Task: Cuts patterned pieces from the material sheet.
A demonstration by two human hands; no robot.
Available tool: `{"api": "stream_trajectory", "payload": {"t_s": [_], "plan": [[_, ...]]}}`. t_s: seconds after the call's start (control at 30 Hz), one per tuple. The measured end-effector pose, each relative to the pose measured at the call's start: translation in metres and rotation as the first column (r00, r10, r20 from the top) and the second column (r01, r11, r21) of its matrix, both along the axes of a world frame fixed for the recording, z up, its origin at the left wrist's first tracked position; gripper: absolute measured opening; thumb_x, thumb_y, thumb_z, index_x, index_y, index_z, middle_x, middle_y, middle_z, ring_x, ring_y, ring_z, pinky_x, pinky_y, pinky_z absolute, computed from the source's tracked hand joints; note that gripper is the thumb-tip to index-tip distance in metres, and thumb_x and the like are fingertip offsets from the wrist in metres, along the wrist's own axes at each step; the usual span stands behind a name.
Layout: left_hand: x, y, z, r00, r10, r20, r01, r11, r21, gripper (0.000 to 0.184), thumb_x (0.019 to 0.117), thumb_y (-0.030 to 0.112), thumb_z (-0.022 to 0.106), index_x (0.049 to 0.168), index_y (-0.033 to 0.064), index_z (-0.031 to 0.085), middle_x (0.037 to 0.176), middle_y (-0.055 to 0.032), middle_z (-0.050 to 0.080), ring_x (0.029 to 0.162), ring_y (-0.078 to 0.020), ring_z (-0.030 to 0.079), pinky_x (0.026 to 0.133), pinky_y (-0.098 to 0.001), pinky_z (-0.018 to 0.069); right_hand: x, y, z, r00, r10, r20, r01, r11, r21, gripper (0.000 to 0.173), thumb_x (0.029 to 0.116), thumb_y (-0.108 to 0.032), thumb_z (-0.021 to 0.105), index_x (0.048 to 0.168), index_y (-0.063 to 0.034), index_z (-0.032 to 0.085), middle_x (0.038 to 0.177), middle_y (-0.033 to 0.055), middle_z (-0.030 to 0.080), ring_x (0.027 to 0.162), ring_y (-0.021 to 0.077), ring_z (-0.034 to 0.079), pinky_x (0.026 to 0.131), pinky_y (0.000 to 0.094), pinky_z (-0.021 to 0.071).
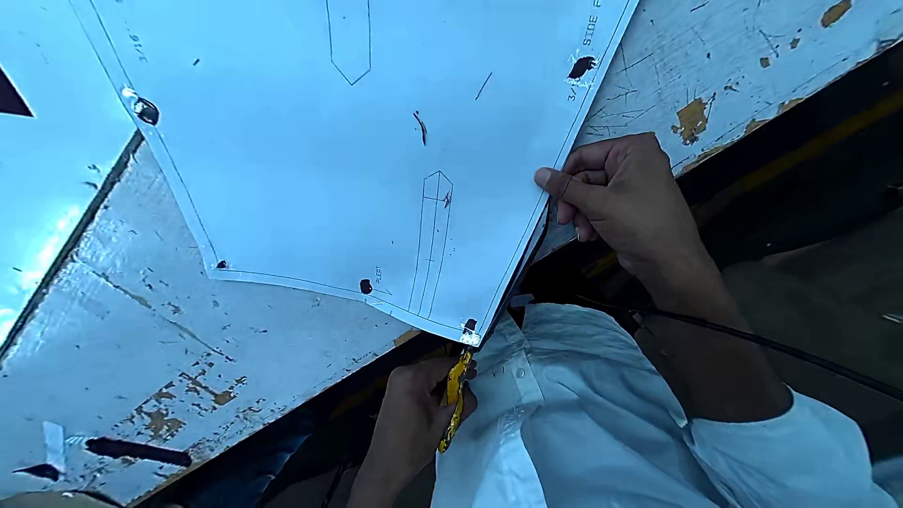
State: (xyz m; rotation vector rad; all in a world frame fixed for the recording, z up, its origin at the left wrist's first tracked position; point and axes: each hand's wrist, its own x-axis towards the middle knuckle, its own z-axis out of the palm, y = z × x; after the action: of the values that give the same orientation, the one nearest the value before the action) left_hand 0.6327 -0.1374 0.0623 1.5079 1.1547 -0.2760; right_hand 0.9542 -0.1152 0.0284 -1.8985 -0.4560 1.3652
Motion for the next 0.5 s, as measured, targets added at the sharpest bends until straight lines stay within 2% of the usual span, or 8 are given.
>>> {"api": "stream_trajectory", "payload": {"t_s": [0.17, 0.37, 0.5], "plan": [[0.0, 0.001, 0.0, 1.0, 0.015, 0.008, -0.015, 1.0, -0.009, 0.017, 0.0837, 0.021, 0.069, 0.096, 0.0142, 0.08, 0.085, 0.0074, 0.077, 0.066, 0.0011, 0.068, 0.056, -0.0158, 0.0569, 0.0, 0.0, 0.0, 1.0, -0.008, -0.008, 0.008, 1.0, 0.002, 0.018, 0.096, -0.014, 0.072, 0.081, -0.0057, 0.067, 0.055, -0.0036, 0.061, 0.041, 0.0012, 0.052, 0.038, 0.0166, 0.0443], [-0.009, -0.007, 0.006, 0.997, 0.054, 0.05, -0.051, 0.998, -0.044, 0.019, 0.0831, 0.016, 0.07, 0.098, 0.0078, 0.079, 0.086, 0.0038, 0.077, 0.068, 0.0005, 0.07, 0.058, -0.0152, 0.0576, -0.002, 0.0, -0.001, 1.0, 0.007, 0.005, -0.007, 1.0, -0.01, 0.019, 0.095, -0.016, 0.074, 0.08, -0.0054, 0.068, 0.055, -0.0015, 0.062, 0.04, 0.0029, 0.052, 0.038, 0.0183, 0.044], [-0.015, -0.013, 0.009, 0.999, 0.039, 0.002, -0.039, 0.999, -0.008, 0.02, 0.0827, 0.017, 0.069, 0.098, 0.0091, 0.079, 0.088, 0.0043, 0.078, 0.068, 0.0008, 0.07, 0.058, -0.0158, 0.057, -0.003, 0.0, -0.002, 1.0, 0.013, 0.003, -0.013, 0.999, -0.029, 0.022, 0.0957, -0.018, 0.073, 0.079, -0.0055, 0.068, 0.055, -0.0003, 0.062, 0.04, 0.0051, 0.052, 0.038, 0.0205, 0.0434]]}}
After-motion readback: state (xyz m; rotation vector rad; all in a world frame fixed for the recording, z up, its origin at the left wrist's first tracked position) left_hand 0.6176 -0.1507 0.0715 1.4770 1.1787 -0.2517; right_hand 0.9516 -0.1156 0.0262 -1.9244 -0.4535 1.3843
